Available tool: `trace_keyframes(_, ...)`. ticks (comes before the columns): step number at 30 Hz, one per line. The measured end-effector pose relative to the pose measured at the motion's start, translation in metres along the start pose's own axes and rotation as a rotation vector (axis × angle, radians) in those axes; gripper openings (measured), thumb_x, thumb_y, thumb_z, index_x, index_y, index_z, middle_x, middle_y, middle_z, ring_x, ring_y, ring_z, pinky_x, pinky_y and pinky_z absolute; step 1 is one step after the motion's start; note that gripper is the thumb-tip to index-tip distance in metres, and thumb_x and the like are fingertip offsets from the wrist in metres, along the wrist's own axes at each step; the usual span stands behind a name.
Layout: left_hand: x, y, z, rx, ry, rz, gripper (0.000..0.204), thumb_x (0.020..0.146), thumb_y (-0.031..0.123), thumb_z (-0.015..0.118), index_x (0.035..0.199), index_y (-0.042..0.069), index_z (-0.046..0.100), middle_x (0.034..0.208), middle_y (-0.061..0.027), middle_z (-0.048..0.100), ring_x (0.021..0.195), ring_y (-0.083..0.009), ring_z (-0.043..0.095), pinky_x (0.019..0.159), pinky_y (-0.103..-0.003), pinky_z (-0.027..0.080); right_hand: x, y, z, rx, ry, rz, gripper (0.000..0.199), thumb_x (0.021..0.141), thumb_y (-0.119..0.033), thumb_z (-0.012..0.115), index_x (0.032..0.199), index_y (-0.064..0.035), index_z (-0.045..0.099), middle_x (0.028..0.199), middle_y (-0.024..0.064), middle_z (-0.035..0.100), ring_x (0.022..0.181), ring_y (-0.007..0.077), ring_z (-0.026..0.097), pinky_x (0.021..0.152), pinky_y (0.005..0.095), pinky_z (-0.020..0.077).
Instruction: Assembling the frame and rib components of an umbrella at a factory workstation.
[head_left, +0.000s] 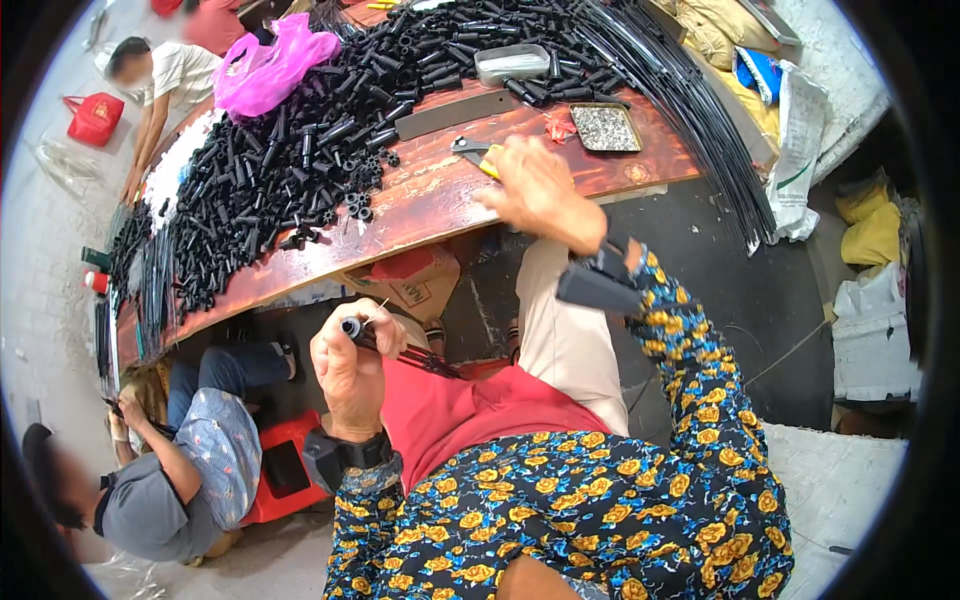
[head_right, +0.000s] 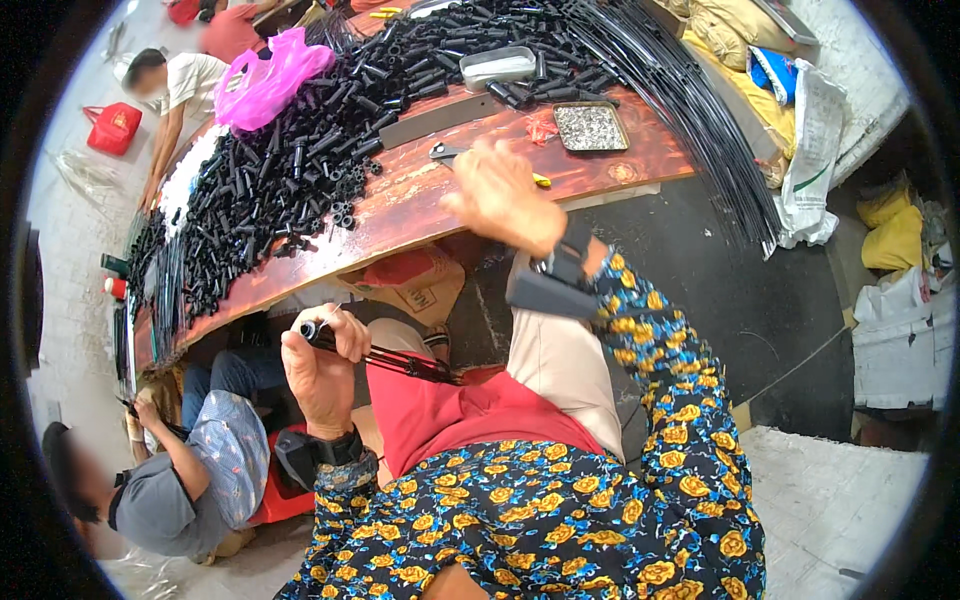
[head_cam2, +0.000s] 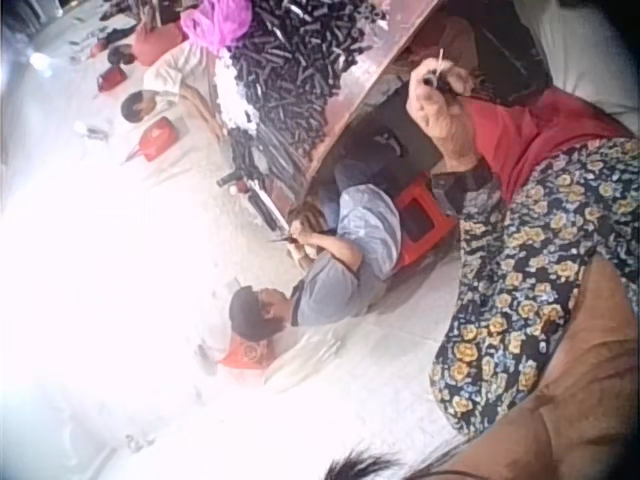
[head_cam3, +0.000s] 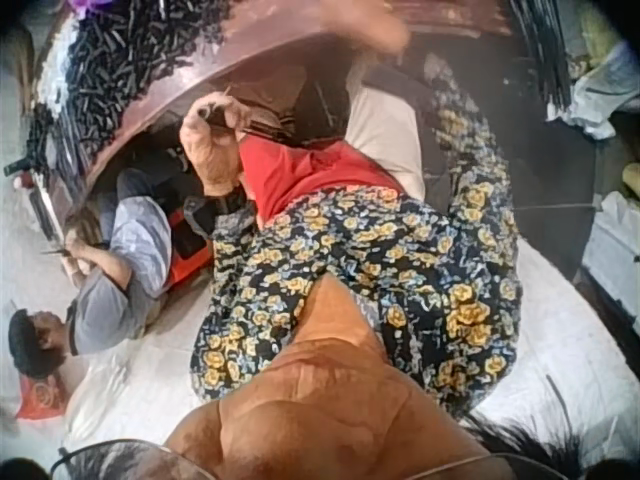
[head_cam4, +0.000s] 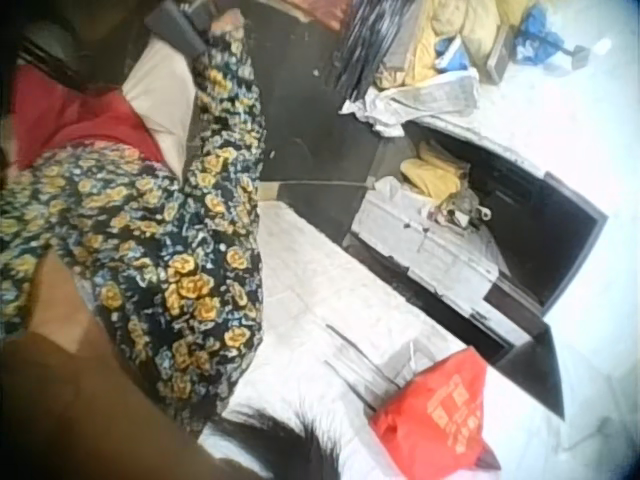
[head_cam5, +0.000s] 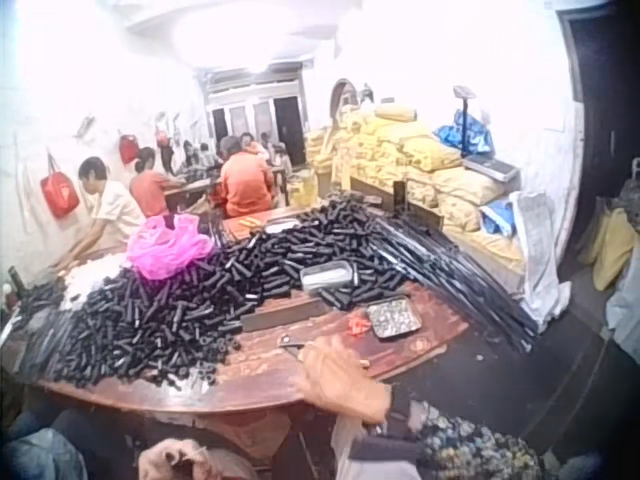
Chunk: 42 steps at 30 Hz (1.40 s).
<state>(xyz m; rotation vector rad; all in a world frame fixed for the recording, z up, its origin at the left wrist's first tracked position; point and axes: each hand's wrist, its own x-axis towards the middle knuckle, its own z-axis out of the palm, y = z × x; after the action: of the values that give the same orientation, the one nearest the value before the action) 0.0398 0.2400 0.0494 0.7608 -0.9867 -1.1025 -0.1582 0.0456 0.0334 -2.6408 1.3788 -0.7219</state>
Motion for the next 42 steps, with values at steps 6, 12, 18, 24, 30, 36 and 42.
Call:
trace_keyframes(6, -0.006, 0.010, -0.006, 0.162, -0.043, 0.036, 0.056, 0.095, 0.056, 0.043, 0.086, 0.002, 0.052, 0.074, -0.0069, 0.048, 0.072, -0.0219, 0.052, 0.078, -0.041, 0.047, 0.040, 0.029, 0.013, -0.087, -0.052, 0.098, 0.051, 0.067, -0.043, 0.080, 0.086, 0.0034, 0.068, 0.089, 0.0206, 0.067, 0.089, 0.0353, 0.065, 0.076, 0.0432, 0.0516)
trace_keyframes(12, 0.003, 0.000, -0.012, 0.105, 0.129, 0.010, 0.056, 0.096, 0.058, 0.040, 0.089, 0.004, 0.052, 0.073, -0.0072, 0.051, 0.065, -0.0186, 0.050, 0.062, -0.032, 0.042, 0.021, 0.014, -0.008, 1.426, -0.416, 0.275, 0.027, 0.084, -0.024, 0.065, 0.095, 0.0008, 0.065, 0.080, 0.0090, 0.066, 0.061, 0.0128, 0.062, 0.050, 0.0227, 0.0436)
trace_keyframes(18, 0.019, -0.014, -0.006, 0.070, 0.265, 0.037, 0.069, 0.093, 0.067, 0.036, 0.097, 0.002, 0.058, 0.053, -0.0002, 0.044, 0.046, -0.0083, 0.035, 0.044, -0.023, 0.027, -0.053, -0.070, -0.020, 0.831, -0.478, -0.139, 0.018, 0.082, -0.012, 0.056, 0.097, -0.0022, 0.058, 0.081, 0.0175, 0.064, 0.077, 0.0349, 0.064, 0.068, 0.0447, 0.0493)
trace_keyframes(24, 0.019, -0.013, 0.010, 0.164, 0.342, -0.061, 0.082, 0.088, 0.073, 0.038, 0.105, -0.003, 0.065, 0.052, 0.0019, 0.044, 0.044, -0.0077, 0.034, 0.044, -0.023, 0.026, -0.058, -0.089, -0.014, 0.458, -0.170, -0.293, 0.036, 0.076, -0.004, 0.057, 0.110, 0.0003, 0.047, 0.099, 0.0238, 0.047, 0.099, 0.0422, 0.047, 0.077, 0.0503, 0.0458)
trace_keyframes(30, 0.017, -0.013, 0.010, 0.164, 0.337, -0.123, 0.087, 0.086, 0.076, 0.039, 0.108, -0.004, 0.065, 0.053, 0.0029, 0.044, 0.045, -0.0065, 0.034, 0.045, -0.023, 0.027, -0.055, -0.092, -0.010, 0.358, -0.016, -0.333, 0.052, 0.073, -0.003, 0.060, 0.123, 0.0010, 0.044, 0.101, 0.0223, 0.047, 0.098, 0.0400, 0.046, 0.084, 0.0478, 0.0430)
trace_keyframes(36, 0.018, -0.016, 0.010, 0.066, 0.337, -0.102, 0.083, 0.089, 0.073, 0.040, 0.104, -0.004, 0.069, 0.069, 0.0033, 0.057, 0.052, -0.0016, 0.041, 0.045, -0.015, 0.025, -0.050, -0.091, -0.003, 0.285, 0.170, -0.369, 0.052, 0.074, -0.006, 0.064, 0.122, 0.0002, 0.046, 0.100, 0.0177, 0.048, 0.095, 0.0348, 0.048, 0.076, 0.0408, 0.0477)
trace_keyframes(42, 0.017, -0.019, 0.004, 0.071, 0.249, -0.105, 0.083, 0.090, 0.072, 0.039, 0.105, -0.005, 0.068, 0.065, 0.0027, 0.054, 0.051, -0.0023, 0.038, 0.045, -0.018, 0.025, -0.049, -0.083, 0.000, 0.137, 0.181, -0.360, 0.040, 0.078, -0.012, 0.064, 0.115, -0.0020, 0.051, 0.097, 0.0149, 0.048, 0.091, 0.0317, 0.049, 0.071, 0.0379, 0.0493)
